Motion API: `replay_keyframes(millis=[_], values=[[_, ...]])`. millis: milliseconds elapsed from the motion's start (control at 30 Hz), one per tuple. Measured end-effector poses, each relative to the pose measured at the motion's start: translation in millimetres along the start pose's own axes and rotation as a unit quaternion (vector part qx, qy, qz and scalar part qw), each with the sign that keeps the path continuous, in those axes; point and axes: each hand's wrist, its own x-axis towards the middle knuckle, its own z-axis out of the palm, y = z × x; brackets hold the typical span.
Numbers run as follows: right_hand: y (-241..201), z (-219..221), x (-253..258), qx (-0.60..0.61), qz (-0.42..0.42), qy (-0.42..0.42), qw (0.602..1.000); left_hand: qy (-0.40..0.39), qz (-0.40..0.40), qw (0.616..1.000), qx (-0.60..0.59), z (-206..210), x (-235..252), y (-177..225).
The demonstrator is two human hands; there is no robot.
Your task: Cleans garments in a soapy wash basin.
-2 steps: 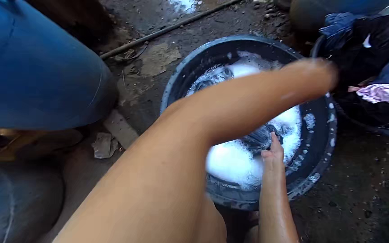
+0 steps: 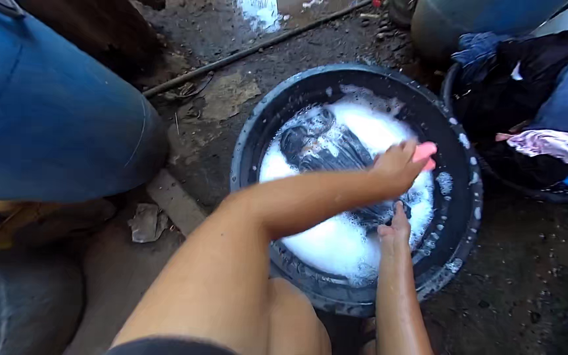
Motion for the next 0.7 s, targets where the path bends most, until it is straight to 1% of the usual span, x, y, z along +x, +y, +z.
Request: replay_keyframes(millis=[33,67,100,167,200,233,267,300,333,367,400,433,467,500,567,633,667,700], values=[[2.1,0.2,3.2,0.002,-0.007,0.015,1.0,-0.01,-0.004,1.0,0.011,49.9,0.1,-27.6],[4.1,0.8,5.3,-0.004,-0.015,0.034,0.999,-0.045,-0.034,0.998,0.006,77.0,-6.6,-53.1],[3.2,-1.2,5.2,0.0,-0.017,0.033,0.999,-0.064,-0.083,0.994,-0.001,82.7,-15.5,-80.6],[3.4,-6.0,3.7,0.007,-0.013,0.039,0.999,-0.02,-0.207,0.978,0.018,64.7,-21.3,-143.7],[3.8,-6.3,4.1,0.011,-0.013,0.045,0.999,0.011,-0.273,0.961,0.038,49.0,-18.4,-171.7],[4.0,-4.8,5.5,0.016,-0.016,0.051,0.998,0.028,-0.325,0.944,0.05,35.3,-13.5,-191.4],[4.4,-3.1,7.7,0.019,-0.021,0.055,0.998,0.041,-0.345,0.936,0.062,31.1,-9.2,-198.7],[5.1,-2.8,9.7,0.02,-0.025,0.057,0.998,0.062,-0.328,0.94,0.068,42.3,-8.5,-192.3],[5.9,-3.6,11.0,0.014,-0.027,0.06,0.998,0.075,-0.284,0.954,0.057,63.8,-11.4,-173.1],[6.3,-3.6,12.5,0.008,-0.027,0.063,0.998,0.071,-0.227,0.971,0.033,88.2,-16.6,-144.3],[5.5,-3.3,14.2,0.006,-0.025,0.061,0.998,0.048,-0.18,0.982,0.002,105.0,-23.5,-111.6],[3.4,-3.9,15.3,0.007,-0.02,0.055,0.998,0.018,-0.153,0.988,-0.022,112.7,-29.2,-89.5],[-1.4,-6.5,13.7,0.015,-0.005,0.038,0.999,-0.012,-0.152,0.988,-0.031,109.2,-32.1,-84.5],[-9.2,-11.0,7.7,0.024,0.019,0.006,1.0,-0.026,-0.177,0.984,-0.026,96.2,-32.9,-96.5],[-34.6,-10.0,-5.1,0.041,0.041,-0.077,0.995,0.022,-0.26,0.965,0.02,54.9,-25.7,-151.0],[-59.0,-6.3,-10.7,0.043,0.008,-0.152,0.987,0.066,-0.33,0.941,0.031,20.1,-19.5,-200.3],[-63.4,-6.2,-7.8,0.023,-0.016,-0.174,0.984,0.086,-0.347,0.934,0.014,7.3,-21.6,-214.8],[-60.4,-9.3,-2.8,-0.032,-0.037,-0.185,0.982,0.101,-0.356,0.929,-0.021,-0.9,-27.8,-221.3]])
